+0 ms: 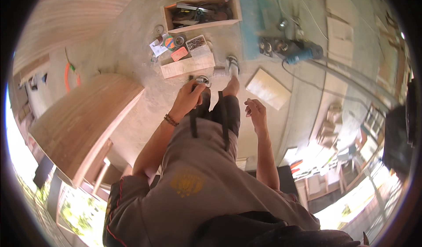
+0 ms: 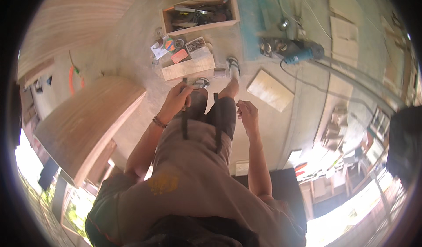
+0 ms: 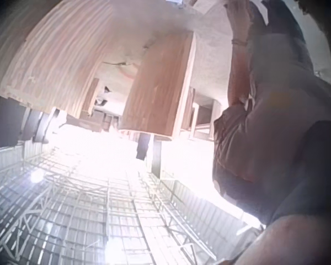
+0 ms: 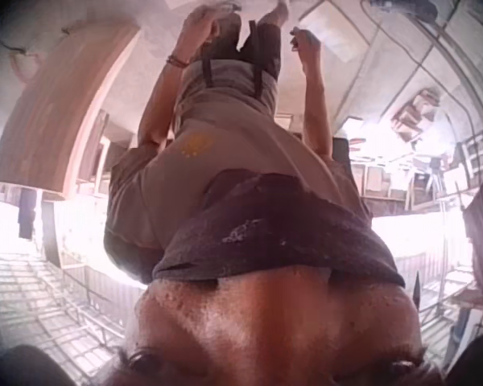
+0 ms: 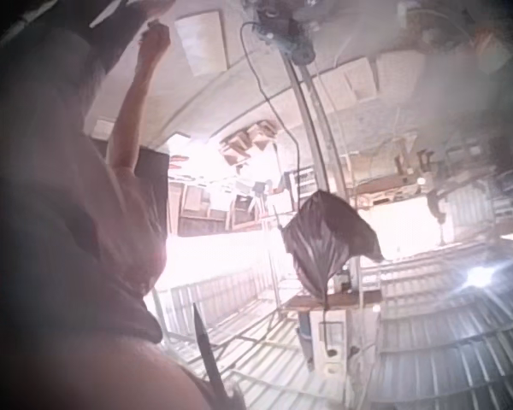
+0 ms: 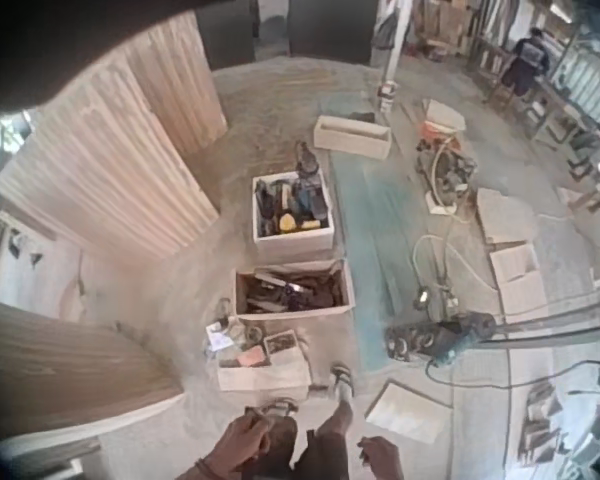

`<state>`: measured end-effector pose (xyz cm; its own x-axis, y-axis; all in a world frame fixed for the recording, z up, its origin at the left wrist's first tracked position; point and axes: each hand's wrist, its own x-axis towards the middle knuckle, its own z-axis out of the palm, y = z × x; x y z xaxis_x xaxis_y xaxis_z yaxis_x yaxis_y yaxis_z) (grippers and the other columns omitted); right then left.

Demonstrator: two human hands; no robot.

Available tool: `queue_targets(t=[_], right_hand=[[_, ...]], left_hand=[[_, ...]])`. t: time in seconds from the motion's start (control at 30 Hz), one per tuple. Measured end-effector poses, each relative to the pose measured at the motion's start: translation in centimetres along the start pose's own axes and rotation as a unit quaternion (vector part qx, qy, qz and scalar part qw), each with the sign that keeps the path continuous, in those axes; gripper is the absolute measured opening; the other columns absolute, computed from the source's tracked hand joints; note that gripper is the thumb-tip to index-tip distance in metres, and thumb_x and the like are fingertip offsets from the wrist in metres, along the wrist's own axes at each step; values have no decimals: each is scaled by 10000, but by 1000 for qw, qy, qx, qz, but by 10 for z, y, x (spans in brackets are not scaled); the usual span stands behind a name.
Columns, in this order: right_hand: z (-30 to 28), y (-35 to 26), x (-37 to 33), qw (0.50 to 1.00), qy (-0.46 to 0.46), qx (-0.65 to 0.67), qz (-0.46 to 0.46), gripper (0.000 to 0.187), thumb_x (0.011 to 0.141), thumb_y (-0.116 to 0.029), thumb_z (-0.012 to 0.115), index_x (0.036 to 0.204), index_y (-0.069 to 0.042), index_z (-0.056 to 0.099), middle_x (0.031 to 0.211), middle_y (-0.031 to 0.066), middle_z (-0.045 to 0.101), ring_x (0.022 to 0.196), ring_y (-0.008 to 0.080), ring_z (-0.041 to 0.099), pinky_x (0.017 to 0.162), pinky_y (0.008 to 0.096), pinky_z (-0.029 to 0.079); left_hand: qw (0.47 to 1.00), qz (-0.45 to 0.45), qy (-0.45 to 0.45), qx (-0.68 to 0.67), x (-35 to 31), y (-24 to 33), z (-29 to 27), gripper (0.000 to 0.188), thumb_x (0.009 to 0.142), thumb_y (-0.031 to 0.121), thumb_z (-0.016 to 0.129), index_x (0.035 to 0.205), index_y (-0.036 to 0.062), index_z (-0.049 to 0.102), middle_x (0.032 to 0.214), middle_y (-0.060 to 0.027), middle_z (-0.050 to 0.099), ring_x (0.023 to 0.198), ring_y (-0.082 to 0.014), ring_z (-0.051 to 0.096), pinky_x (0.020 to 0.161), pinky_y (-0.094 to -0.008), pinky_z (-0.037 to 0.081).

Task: The person walks through a workshop, then sits on the floor to work with small hardware. They use pliers to cut a metal pin, insert it into a circular metal piece, and then pick up and examine a drill bit from a container of screws.

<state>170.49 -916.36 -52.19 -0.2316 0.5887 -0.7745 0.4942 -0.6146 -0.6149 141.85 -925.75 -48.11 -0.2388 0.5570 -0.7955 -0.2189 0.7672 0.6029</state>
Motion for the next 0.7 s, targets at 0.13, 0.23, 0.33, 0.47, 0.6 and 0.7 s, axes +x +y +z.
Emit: queue_targets(t=[0.13,0.23,0.33,0.47,0.6,0.7], right_hand=[[-26,27,133,993,-17,-111,43,310,958,-315,623,967,-16,704,725,50,648,636,109,599,579,265,480],[-33,29,204,988,21,-151,17,314,951,-315,612,977,-14,698,723,74,662,634,138,621,604,301,500],[-25,20,212,978,25,-206,26,320,952,-313,602,982,-7,692,741,90,672,650,152,632,624,320,504],[-22,37,208,959,-53,-273,45,317,946,-318,607,986,-14,689,795,133,704,748,231,682,714,367,518],[29,22,242,907,-66,-416,-15,343,941,-358,623,974,-23,686,895,175,722,837,327,705,776,424,535],[91,27,318,884,-55,-454,-98,328,934,-349,639,988,-28,679,964,171,723,822,340,697,773,436,540]], left_hand=[[992,-31,122,-29,53,-47,17,373,988,364,570,930,-4,591,598,-55,609,499,-119,571,443,-270,450],[981,-59,187,6,81,-65,26,319,996,328,559,921,19,565,641,-46,601,525,-118,590,427,-272,458],[970,-108,217,24,105,-122,15,347,990,356,575,947,12,569,638,-51,604,530,-127,598,439,-278,473],[964,-158,216,5,147,-197,8,349,987,370,577,959,22,583,637,-59,616,534,-142,613,456,-303,490],[946,-183,240,119,249,-309,-29,419,987,470,540,976,55,601,769,-146,692,761,-346,676,672,-466,517],[924,-198,317,82,352,-390,-58,464,993,516,523,968,59,600,866,-191,708,870,-435,678,734,-504,511]])
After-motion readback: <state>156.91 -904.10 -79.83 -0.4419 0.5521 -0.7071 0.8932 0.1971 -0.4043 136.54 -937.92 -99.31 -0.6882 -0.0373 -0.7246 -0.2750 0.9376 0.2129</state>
